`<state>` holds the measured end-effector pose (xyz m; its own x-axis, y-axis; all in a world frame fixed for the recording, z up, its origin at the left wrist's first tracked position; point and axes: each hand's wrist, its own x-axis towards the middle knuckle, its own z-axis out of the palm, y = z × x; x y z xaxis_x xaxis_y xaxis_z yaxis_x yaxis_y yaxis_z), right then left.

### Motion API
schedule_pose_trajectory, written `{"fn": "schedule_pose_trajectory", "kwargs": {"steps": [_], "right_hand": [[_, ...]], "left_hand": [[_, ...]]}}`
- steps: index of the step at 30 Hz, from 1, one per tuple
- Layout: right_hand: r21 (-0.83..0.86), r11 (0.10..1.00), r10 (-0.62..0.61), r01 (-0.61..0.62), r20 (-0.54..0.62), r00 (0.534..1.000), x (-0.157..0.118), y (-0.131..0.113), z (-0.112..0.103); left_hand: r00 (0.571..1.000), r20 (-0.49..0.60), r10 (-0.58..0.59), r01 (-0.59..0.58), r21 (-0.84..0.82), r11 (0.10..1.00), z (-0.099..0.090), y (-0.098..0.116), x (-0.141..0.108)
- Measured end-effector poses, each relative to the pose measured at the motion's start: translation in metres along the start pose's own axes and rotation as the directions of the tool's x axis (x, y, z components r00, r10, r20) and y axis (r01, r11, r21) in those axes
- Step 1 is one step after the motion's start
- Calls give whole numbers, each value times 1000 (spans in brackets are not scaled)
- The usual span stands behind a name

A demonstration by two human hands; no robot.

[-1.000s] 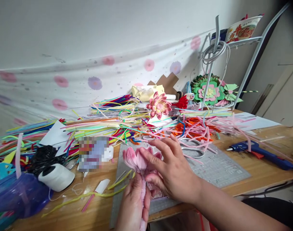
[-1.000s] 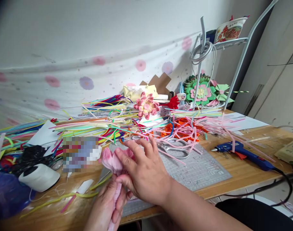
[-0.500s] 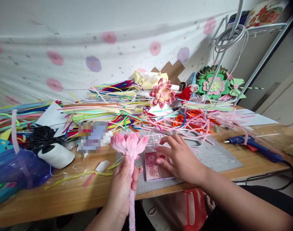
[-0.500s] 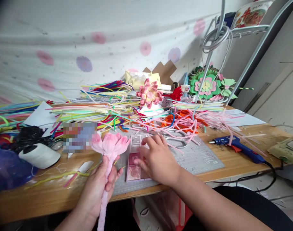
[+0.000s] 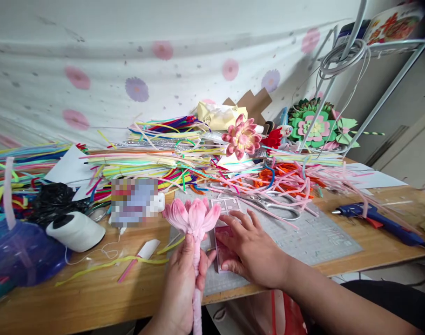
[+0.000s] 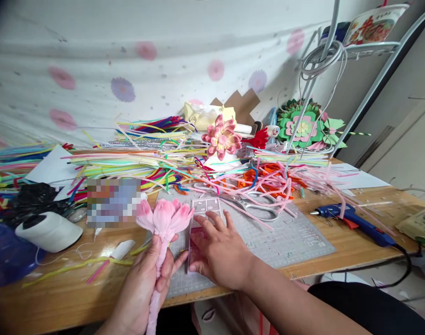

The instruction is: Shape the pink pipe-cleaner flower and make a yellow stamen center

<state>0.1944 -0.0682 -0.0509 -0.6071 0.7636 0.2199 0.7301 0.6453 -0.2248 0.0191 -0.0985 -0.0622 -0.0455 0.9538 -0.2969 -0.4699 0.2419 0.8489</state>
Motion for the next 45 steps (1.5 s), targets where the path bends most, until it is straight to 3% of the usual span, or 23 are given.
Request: {"fn": "schedule_pose_trajectory", "kwargs": {"steps": [3,7,12,19,24,29,33,37,42,45], "right_hand": [[58,998,31,-20,-190,981,5,0,-11],[2,997,-72,82,-465,882,10,-8,-32],[-199,973,-198,113,-485,852,10,-17,-33],[-247,969,-151,14,-547,824,5,-18,-34],[-252,968,-138,6,-511,849,-5,-21,-41],[-159,987,-62,-22,-500,864,-12,-13,-46],[-48,995,78,-93,-255,964,-18,-1,-38],[-57,997,51,-53,-38,998,-21,3,-24],[-88,995,34,-35,-3,999,-15,2,-13],[-92,995,13,-22,-96,995,-10,2,-17]], "left_hand": [[1000,-17,3,-2,19,1000,-2,0,1],[999,-20,32,-31,42,999,3,-1,0],[998,-51,35,-28,124,992,15,0,-5],[996,-38,75,-65,211,975,26,-1,-14],[994,-1,107,-103,261,960,31,4,-25],[989,-50,142,-123,270,955,19,3,-17],[982,-50,183,-177,107,978,5,1,-3],[990,-45,133,-131,45,990,2,2,-1],[994,0,114,-113,54,992,4,2,-2],[996,-2,92,-91,74,993,3,2,1]]}}
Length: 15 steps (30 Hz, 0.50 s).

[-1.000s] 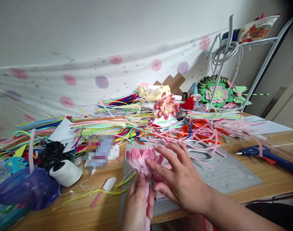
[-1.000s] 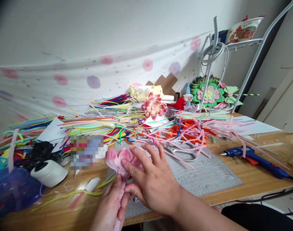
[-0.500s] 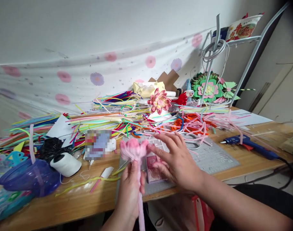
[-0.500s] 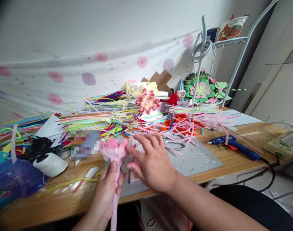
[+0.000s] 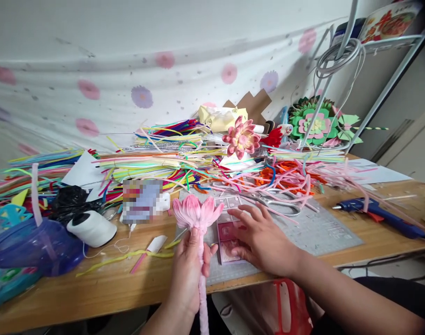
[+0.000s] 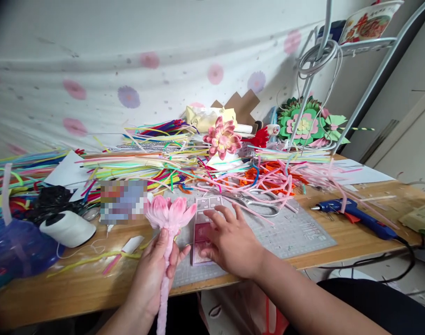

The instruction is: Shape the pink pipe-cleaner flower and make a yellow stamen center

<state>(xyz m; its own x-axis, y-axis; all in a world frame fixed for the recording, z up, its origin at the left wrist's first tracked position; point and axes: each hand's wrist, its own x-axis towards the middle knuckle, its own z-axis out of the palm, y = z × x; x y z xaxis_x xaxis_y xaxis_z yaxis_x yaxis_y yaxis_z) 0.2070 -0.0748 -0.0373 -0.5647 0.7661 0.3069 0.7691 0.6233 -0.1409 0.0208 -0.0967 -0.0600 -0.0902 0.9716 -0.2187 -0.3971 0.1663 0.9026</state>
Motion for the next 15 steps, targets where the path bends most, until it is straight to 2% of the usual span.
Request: {"fn": "schedule_pose_trajectory", "kwargs": {"steps": [2,5,7,10,15], "right_hand": [[2,1000,-15,16,-150,989,5,-2,-6],[-50,998,-57,42,-331,942,14,-10,-14],[-102,994,-67,32,-362,930,19,-15,-15],[-145,989,-80,30,-350,933,23,-17,-13],[-129,992,-44,-6,-385,922,25,-10,-13]], "left_hand": [[1000,12,8,-8,18,1000,0,-1,1],[1000,23,16,-18,93,996,2,-1,0],[1000,-3,3,-3,168,986,4,-2,-1],[999,-45,-9,19,243,970,7,-1,-1],[1000,-24,20,-13,245,969,6,1,3]]}}
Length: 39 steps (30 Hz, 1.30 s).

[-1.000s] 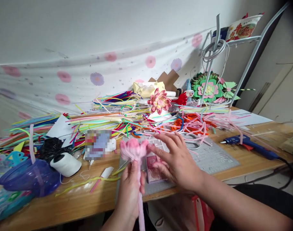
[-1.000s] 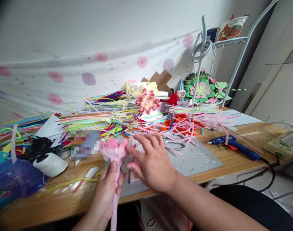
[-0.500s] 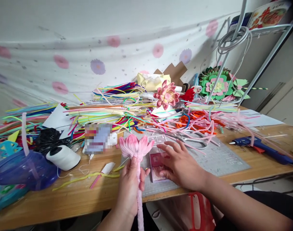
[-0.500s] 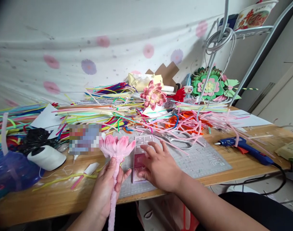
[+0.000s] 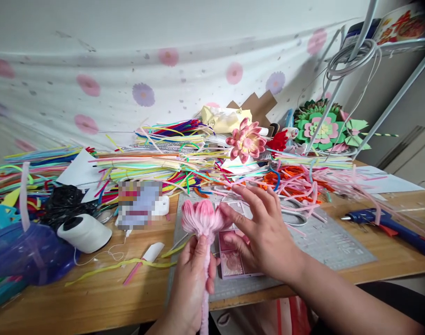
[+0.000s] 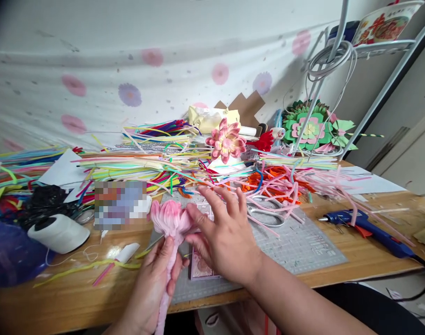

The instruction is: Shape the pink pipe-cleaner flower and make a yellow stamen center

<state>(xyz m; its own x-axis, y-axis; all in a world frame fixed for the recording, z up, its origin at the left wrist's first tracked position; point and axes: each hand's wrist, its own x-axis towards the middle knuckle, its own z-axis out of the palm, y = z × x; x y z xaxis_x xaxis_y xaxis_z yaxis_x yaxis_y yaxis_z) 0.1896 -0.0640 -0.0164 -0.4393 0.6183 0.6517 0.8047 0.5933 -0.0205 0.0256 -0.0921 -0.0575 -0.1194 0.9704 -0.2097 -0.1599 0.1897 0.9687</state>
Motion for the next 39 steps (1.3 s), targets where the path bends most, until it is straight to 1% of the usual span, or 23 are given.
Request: {"fn": "schedule_pose_trajectory", "kwargs": {"steps": [2,3,5,7,10,13,16,17,18,19,20,21,22,23,25,27,30,35,37,39], "right_hand": [[25,1000,-10,11,-6,1000,3,3,0],[42,999,3,-2,-17,1000,5,5,1],[105,992,78,-72,-51,996,10,10,1],[224,965,158,-140,-62,986,15,15,-1],[372,912,196,-176,-17,980,22,19,-6],[431,877,216,-214,46,975,26,21,-10],[515,790,320,-332,116,940,22,27,-4],[530,764,359,-367,122,925,18,30,0],[526,761,381,-380,113,918,12,32,5],[499,782,376,-374,101,921,5,34,9],[446,828,332,-340,98,938,-2,35,13],[369,884,259,-287,124,958,-9,35,17],[287,931,176,-226,188,966,-15,34,20],[212,964,103,-160,259,960,-20,32,21],[103,993,9,-52,379,925,-27,28,22],[53,999,-29,7,430,903,-29,23,22],[45,999,-38,20,448,893,-29,15,21],[115,992,1,-58,445,896,-31,8,21],[181,980,1,-83,411,912,-30,7,18],[258,961,17,-100,305,952,-26,8,13]], "left_hand": [[1000,1,3,-3,6,1000,-1,0,2],[1000,2,7,-7,12,1000,-1,0,3],[1000,10,21,-21,23,1000,0,0,5],[1000,11,25,-25,50,998,1,2,5],[1000,9,22,-23,95,995,3,4,2],[999,21,29,-31,118,993,2,6,-1],[998,48,29,-35,131,991,0,5,-1],[998,54,26,-32,125,992,-1,4,-1],[998,55,19,-26,112,993,-2,4,0],[999,50,11,-16,87,996,-3,3,2],[999,41,3,-5,50,999,-4,2,3],[999,35,-7,7,5,1000,-5,1,5],[999,35,-17,19,-46,999,-6,0,6],[999,42,-25,29,-95,995,-6,0,7],[997,61,-40,50,-172,984,-7,0,10],[996,75,-56,71,-218,973,-8,0,11],[993,91,-72,93,-252,963,-10,-1,13],[990,111,-85,114,-291,950,-13,-5,16],[990,104,-99,126,-300,946,-14,-5,16],[988,104,-113,140,-309,941,-14,-4,14]]}}
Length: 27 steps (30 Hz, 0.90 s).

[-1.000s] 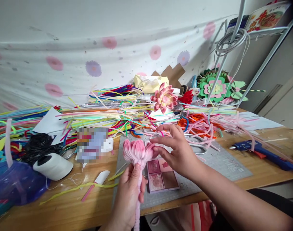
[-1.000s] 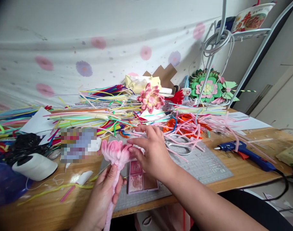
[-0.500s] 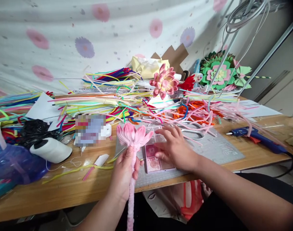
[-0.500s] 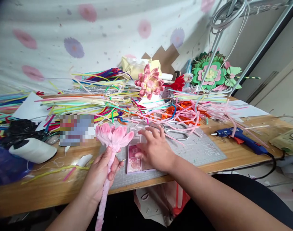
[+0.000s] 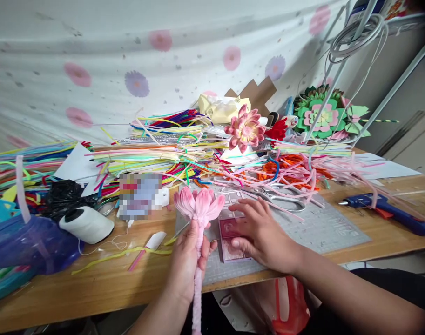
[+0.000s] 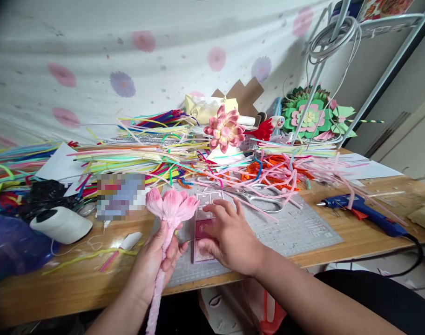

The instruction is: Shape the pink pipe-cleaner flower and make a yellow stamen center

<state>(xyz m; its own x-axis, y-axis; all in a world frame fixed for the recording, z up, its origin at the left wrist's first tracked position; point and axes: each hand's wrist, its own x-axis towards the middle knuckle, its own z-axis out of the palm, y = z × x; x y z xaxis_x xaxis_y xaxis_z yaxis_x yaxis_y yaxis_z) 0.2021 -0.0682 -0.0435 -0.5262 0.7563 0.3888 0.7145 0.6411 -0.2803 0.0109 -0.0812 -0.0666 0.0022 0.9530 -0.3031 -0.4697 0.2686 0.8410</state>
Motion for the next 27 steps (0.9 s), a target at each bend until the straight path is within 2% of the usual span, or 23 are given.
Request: {"fn": "schedule_pose_trajectory", "kwargs": {"steps": [3,6,9,13,19,24,27], "right_hand": [[28,998,-55,64,-258,965,8,-3,-11],[-97,989,-141,113,-372,917,15,-8,-18],[-174,981,-150,90,-371,916,17,-12,-17],[-187,977,-159,100,-338,927,16,-15,-15],[-177,983,-108,47,-352,930,15,-12,-19],[-179,984,-88,21,-377,922,18,-16,-21],[-138,989,-104,57,-368,924,14,-13,-24]], "left_hand": [[1000,14,-17,17,-17,1000,4,1,-5],[1000,27,-9,9,2,1000,9,-1,-11],[999,43,-13,11,31,999,15,-4,-14],[998,67,-13,13,4,1000,20,-5,-16],[1000,5,2,-2,73,997,18,-8,-15],[998,51,36,-43,144,989,16,-12,-12],[998,42,53,-59,158,986,16,-10,-10]]}}
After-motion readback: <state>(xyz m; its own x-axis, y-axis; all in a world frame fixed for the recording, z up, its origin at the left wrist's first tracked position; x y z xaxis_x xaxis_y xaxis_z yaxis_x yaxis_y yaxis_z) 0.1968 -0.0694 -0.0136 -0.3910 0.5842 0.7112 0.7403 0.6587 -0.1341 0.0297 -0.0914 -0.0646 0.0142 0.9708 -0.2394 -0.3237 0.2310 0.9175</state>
